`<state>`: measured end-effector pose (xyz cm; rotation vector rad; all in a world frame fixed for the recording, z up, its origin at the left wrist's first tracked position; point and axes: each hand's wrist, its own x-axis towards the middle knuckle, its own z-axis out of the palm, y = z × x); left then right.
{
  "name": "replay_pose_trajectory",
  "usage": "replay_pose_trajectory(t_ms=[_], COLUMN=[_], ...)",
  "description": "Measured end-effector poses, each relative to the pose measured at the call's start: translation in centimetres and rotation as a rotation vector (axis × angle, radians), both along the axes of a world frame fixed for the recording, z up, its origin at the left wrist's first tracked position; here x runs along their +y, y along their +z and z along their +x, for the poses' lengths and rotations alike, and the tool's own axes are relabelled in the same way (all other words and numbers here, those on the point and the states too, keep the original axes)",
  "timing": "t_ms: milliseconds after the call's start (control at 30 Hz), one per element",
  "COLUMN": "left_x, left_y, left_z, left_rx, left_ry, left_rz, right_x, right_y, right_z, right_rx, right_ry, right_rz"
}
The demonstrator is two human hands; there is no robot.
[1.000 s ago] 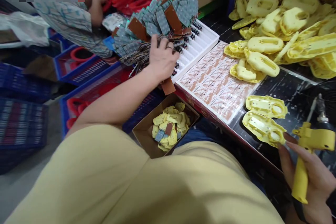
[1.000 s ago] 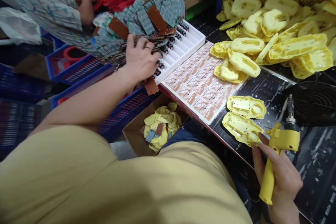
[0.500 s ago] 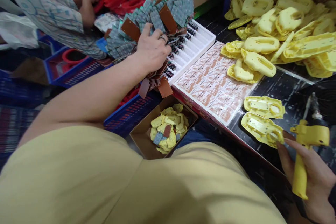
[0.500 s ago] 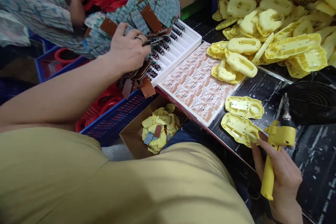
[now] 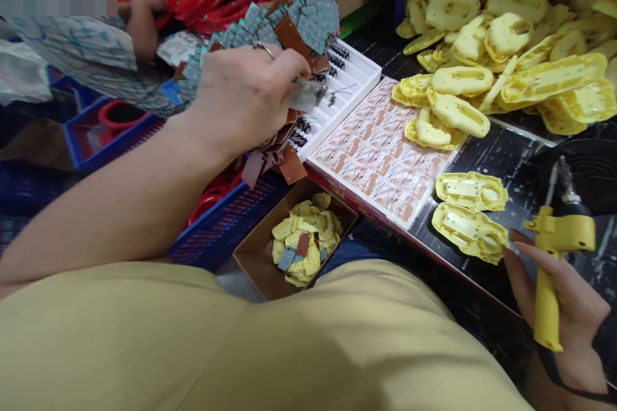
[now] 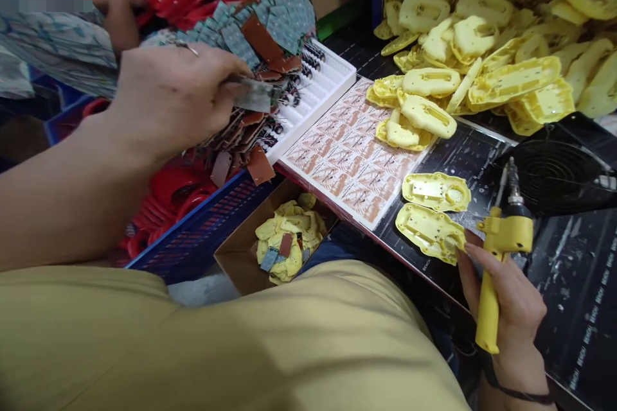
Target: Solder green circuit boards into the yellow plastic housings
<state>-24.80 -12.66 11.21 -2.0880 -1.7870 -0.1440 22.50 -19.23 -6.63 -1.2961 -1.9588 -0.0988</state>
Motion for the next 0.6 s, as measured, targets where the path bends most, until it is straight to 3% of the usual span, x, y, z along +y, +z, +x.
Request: replay_pose_trajectory(t_ms=[100, 200, 300, 400, 500, 600], left_x=[0.0, 0.4, 0.9, 1.7, 2.5, 2.4], left_y=[-1.2, -4.7, -9.0, -11.8, -12.5, -12.1], left_z=[2.6, 6.5, 10.5, 13.2, 14.9, 16.8], left_rx=[-0.268, -0.580, -0.773, -0.866, -0.793, -0.734], left_ry=[-0.371, -0.604, -0.678, -0.727, -0.769, -0.805], left_rz=[0.045, -0.129, -0.308, -0.479, -0.584, -0.505], right_x=[0.4, 0.7, 1.3, 2.0, 2.2, 1.8], right_y=[0.9, 2.3, 3.5, 3.9, 3.8, 3.7], right_z=[-1.9, -4.6, -7.1, -8.1, -8.1, -8.0], right_rx=[0.159, 0.492, 0.640, 0.618, 0.577, 0.565], right_ry=[0.143, 0.264, 0.316, 0.232, 0.128, 0.095], right_rz=[0.090, -0.082, -0.176, -0.168, -0.134, -0.102])
